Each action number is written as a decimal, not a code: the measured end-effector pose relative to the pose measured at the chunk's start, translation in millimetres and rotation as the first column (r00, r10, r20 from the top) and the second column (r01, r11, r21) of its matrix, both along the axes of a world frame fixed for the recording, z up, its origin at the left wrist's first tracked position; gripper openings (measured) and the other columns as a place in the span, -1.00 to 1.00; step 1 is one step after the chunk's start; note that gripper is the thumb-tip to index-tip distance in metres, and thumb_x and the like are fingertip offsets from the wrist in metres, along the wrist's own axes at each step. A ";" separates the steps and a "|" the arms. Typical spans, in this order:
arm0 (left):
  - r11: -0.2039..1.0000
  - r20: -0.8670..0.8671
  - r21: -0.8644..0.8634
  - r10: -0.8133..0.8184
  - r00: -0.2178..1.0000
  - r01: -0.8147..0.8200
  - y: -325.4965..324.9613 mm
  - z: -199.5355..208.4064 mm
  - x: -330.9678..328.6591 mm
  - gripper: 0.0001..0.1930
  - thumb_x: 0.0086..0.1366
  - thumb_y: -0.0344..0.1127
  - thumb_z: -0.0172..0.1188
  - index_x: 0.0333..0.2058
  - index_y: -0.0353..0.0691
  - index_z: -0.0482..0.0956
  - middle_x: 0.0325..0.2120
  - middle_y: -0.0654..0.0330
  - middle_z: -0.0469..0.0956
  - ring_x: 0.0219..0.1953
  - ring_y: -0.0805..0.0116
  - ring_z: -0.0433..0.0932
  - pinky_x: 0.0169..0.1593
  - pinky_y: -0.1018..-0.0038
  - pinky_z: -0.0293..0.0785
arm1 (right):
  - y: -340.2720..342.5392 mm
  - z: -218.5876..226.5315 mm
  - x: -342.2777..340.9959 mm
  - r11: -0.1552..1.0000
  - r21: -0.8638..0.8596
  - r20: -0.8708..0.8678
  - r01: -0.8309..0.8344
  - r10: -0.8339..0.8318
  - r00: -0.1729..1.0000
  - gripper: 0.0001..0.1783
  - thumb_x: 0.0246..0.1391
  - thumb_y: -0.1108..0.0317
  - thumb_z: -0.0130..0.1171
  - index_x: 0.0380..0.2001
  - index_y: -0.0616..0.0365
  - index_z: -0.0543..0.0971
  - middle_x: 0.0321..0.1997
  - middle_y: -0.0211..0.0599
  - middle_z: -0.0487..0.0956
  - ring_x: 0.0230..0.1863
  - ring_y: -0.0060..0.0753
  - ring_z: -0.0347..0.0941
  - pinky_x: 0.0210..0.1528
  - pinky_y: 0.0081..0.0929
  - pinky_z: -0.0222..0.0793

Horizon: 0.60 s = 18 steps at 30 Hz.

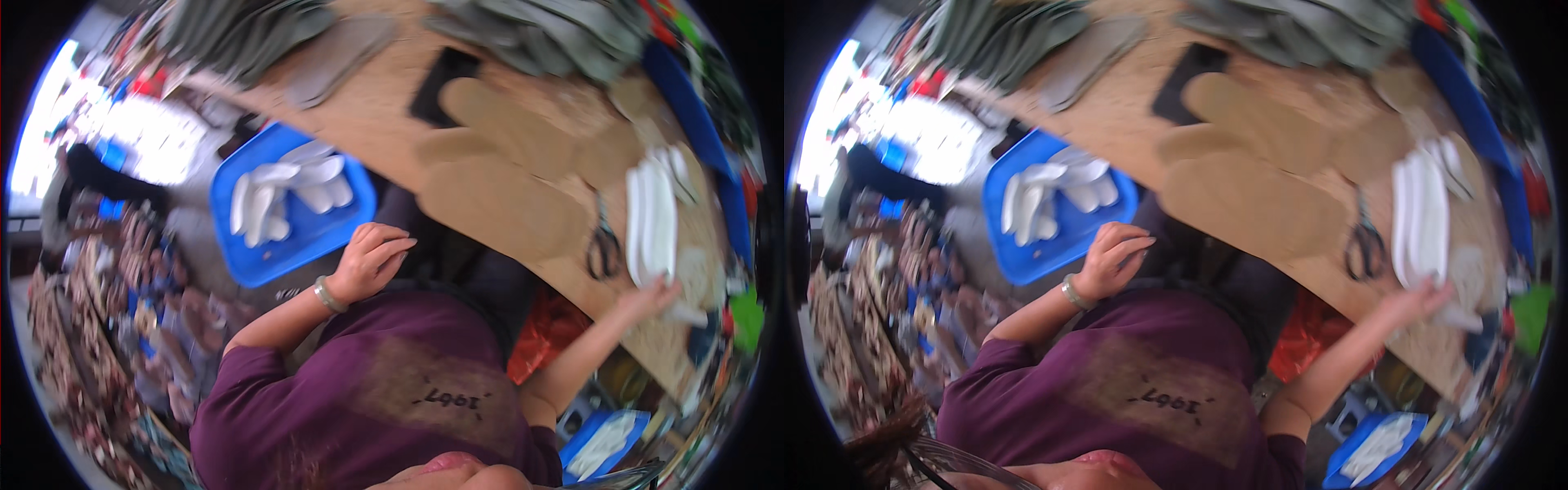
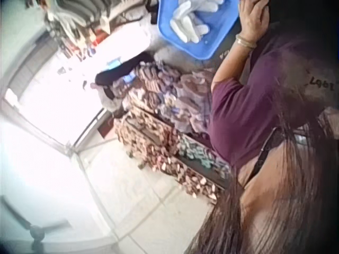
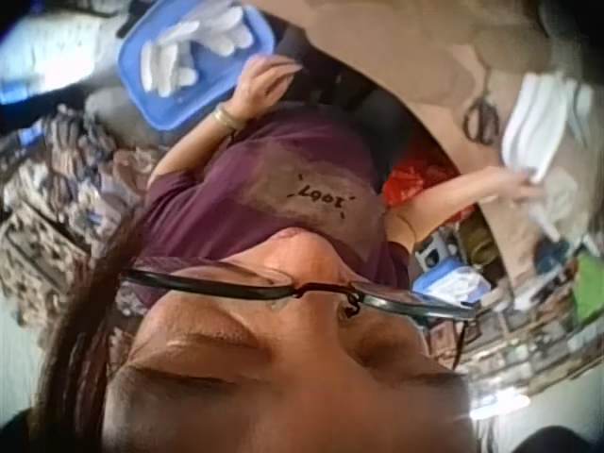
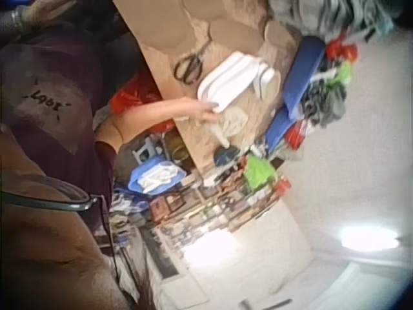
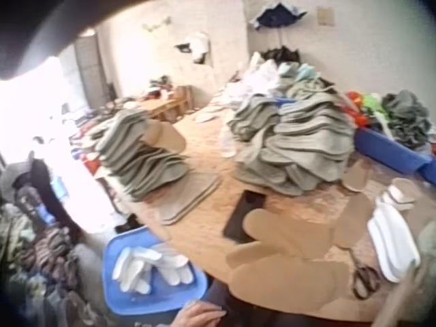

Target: Applying adhesive and assembling shoe soles with insoles.

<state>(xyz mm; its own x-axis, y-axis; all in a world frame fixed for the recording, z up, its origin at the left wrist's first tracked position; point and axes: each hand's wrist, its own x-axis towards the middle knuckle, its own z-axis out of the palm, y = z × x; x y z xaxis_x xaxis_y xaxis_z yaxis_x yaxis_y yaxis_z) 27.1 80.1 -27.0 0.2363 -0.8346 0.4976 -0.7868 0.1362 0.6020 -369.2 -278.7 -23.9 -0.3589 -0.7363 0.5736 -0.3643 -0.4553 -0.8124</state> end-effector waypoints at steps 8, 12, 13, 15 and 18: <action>0.588 -0.217 0.495 0.796 0.565 -0.639 119.4 -228.7 97.7 -0.71 0.14 -0.38 0.23 -0.12 -0.27 0.54 -0.26 0.07 0.53 -0.21 0.13 0.54 -0.10 0.29 0.47 | 86.6 38.4 155.2 0.928 -0.167 -0.666 -0.334 0.144 0.732 -0.58 0.17 0.46 0.10 0.10 0.35 0.39 0.22 0.05 0.35 0.21 -0.03 0.32 0.22 -0.18 0.25; 0.284 -0.422 0.685 0.906 -0.047 -0.671 118.0 -334.6 203.3 -0.62 0.15 -0.18 0.27 -0.12 -0.29 0.52 -0.30 0.12 0.56 -0.31 0.36 0.55 -0.25 0.45 0.48 | 121.9 19.7 191.7 0.851 0.052 -0.787 -0.522 0.357 0.504 -0.68 0.19 0.51 0.03 0.01 0.35 0.45 0.21 0.02 0.37 0.17 -0.06 0.37 0.20 -0.22 0.29; 0.307 -0.509 0.731 0.840 -0.187 -0.610 152.0 -359.2 246.9 -0.56 0.17 -0.07 0.27 -0.14 -0.32 0.50 -0.33 0.14 0.55 -0.42 0.31 0.55 -0.43 0.41 0.46 | 120.8 20.0 200.8 0.844 0.059 -0.775 -0.534 0.376 0.508 -0.68 0.19 0.51 0.03 0.01 0.35 0.45 0.21 0.02 0.37 0.17 -0.06 0.37 0.20 -0.22 0.29; 0.368 -0.617 0.778 0.604 -0.505 -0.509 126.0 -384.3 285.9 -0.44 0.21 0.10 0.21 -0.10 -0.34 0.45 -0.49 0.11 0.52 -0.50 0.28 0.55 -0.55 0.38 0.47 | 129.6 26.8 190.9 0.871 0.109 -0.729 -0.479 0.398 0.557 -0.69 0.17 0.56 0.00 -0.01 0.35 0.47 0.19 -0.01 0.39 0.18 -0.09 0.35 0.25 -0.24 0.22; 0.433 -0.656 0.754 0.452 -0.605 -0.494 129.1 -420.5 334.1 -0.37 0.25 0.06 0.18 0.09 -0.33 0.31 -0.26 -0.04 0.43 -0.27 -0.04 0.57 -0.30 0.14 0.62 | 139.5 46.4 194.3 0.914 0.163 -0.746 -0.372 0.361 0.560 -0.70 0.15 0.56 0.00 -0.04 0.33 0.48 0.19 -0.01 0.39 0.17 -0.08 0.37 0.24 -0.26 0.22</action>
